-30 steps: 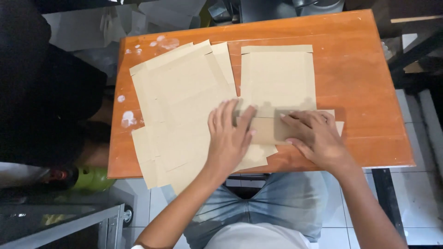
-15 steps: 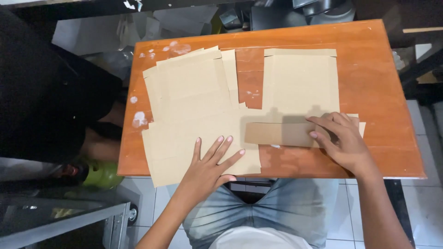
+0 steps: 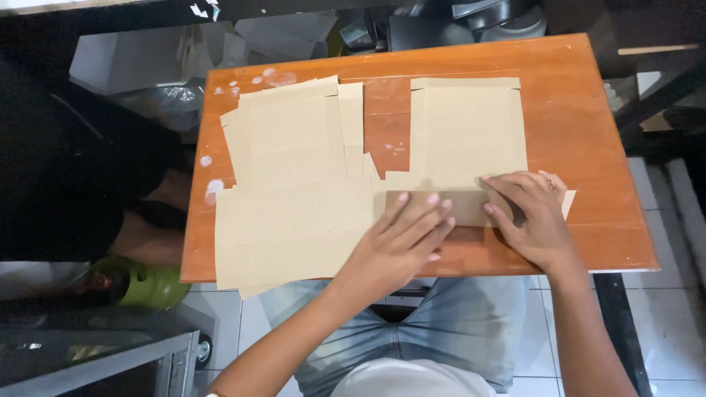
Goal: Assembling small cardboard boxes from flat templates by folding along creases and tucking flaps.
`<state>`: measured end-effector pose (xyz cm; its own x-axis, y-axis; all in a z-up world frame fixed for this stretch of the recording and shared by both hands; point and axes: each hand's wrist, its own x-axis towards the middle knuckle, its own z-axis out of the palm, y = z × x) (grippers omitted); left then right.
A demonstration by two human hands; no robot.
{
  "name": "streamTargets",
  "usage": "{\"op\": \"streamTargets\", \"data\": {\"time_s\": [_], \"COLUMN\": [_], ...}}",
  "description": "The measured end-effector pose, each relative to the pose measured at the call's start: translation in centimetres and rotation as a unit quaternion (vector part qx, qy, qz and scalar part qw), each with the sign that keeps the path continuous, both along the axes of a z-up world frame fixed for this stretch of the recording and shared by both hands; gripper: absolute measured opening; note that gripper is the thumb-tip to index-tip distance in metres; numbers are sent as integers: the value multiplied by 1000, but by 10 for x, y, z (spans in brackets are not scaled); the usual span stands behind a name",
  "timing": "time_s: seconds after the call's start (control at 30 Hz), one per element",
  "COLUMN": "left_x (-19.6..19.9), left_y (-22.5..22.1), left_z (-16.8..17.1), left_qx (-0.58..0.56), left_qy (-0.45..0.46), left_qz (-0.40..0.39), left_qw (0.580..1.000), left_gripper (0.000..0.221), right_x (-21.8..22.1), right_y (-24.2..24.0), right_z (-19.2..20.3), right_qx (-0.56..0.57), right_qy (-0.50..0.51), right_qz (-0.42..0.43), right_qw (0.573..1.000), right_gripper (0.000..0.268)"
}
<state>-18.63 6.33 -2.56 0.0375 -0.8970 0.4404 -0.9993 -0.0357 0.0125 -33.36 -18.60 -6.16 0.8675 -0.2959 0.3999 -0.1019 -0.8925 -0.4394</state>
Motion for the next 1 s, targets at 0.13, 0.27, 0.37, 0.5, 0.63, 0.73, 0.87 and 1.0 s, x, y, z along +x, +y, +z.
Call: {"op": "streamTargets", "data": {"time_s": [0.13, 0.27, 0.37, 0.5, 0.63, 0.73, 0.87, 1.0], "left_x": [-7, 0, 6, 11, 10, 10, 9, 5], "left_y": [-30, -30, -31, -33, -34, -35, -36, -34], "left_z": [-54, -56, -56, -54, -57, -57, -57, -57], "left_qx": [57, 93, 100, 145, 152, 166, 175, 137], "left_qy": [70, 78, 101, 166, 140, 152, 163, 144], "left_qz": [-33, -38, -46, -62, -58, -52, -46, -38], "left_qw": [995, 992, 989, 973, 977, 973, 970, 979], "left_gripper": [78, 78, 76, 68, 68, 68, 66, 66], "right_x": [1, -7, -16, -24, -25, -24, -22, -22], "right_y": [3, 14, 33, 58, 65, 66, 68, 69], "right_z": [-9, -23, -33, -35, -37, -37, -33, -30], "right_qx": [-53, -88, -105, -115, -126, -130, -134, -138], "right_qy": [-22, -31, -24, -43, -43, -38, -40, -33], "right_qz": [-40, -54, -29, -31, -51, -60, -57, -66], "right_qw": [998, 994, 994, 992, 990, 989, 989, 988], "right_gripper": [45, 45, 34, 28, 28, 29, 29, 26]}}
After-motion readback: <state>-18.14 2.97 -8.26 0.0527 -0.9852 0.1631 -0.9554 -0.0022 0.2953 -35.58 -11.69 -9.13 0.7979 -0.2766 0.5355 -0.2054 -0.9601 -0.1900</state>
